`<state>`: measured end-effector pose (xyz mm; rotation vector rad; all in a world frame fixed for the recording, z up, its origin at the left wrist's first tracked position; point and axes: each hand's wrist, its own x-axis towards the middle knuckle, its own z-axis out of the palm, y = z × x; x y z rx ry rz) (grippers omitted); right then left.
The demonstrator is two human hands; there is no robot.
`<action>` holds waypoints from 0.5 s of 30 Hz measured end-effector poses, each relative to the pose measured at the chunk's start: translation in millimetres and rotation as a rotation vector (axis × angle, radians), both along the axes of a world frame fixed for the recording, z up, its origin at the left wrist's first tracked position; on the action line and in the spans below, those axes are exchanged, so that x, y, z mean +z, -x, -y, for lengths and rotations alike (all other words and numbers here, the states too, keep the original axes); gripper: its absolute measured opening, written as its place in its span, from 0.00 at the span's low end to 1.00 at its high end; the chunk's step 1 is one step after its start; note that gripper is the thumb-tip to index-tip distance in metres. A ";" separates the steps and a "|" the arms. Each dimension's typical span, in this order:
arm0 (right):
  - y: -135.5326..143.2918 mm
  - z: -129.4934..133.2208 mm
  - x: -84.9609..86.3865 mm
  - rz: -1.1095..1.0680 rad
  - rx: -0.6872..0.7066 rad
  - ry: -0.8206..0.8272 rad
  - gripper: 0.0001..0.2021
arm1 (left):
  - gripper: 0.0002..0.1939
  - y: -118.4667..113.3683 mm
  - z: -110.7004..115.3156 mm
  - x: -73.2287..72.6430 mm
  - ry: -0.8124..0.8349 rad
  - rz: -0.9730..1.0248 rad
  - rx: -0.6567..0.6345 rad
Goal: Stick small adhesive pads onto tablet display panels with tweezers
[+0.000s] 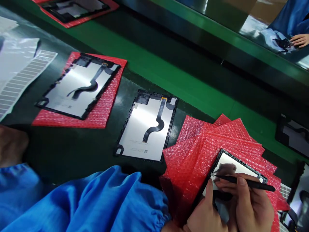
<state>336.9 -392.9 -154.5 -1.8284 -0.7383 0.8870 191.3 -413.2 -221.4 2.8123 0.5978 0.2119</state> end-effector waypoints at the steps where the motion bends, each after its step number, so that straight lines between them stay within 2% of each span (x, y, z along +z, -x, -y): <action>1: 2.3 -1.7 1.6 0.006 0.003 -0.009 0.19 | 0.32 1.0 -1.8 2.7 0.001 -0.001 -0.003; 7: 14.9 -9.8 9.6 0.024 -0.049 -0.025 0.21 | 0.35 8.9 -18.3 23.1 0.021 0.044 0.002; 12: 10.8 -6.0 7.4 -0.020 -0.062 -0.016 0.22 | 0.39 14.4 -39.8 57.6 0.112 0.110 -0.031; 15: 3.9 -1.2 3.5 -0.034 -0.026 0.012 0.20 | 0.40 19.2 -43.8 74.4 0.122 0.107 -0.031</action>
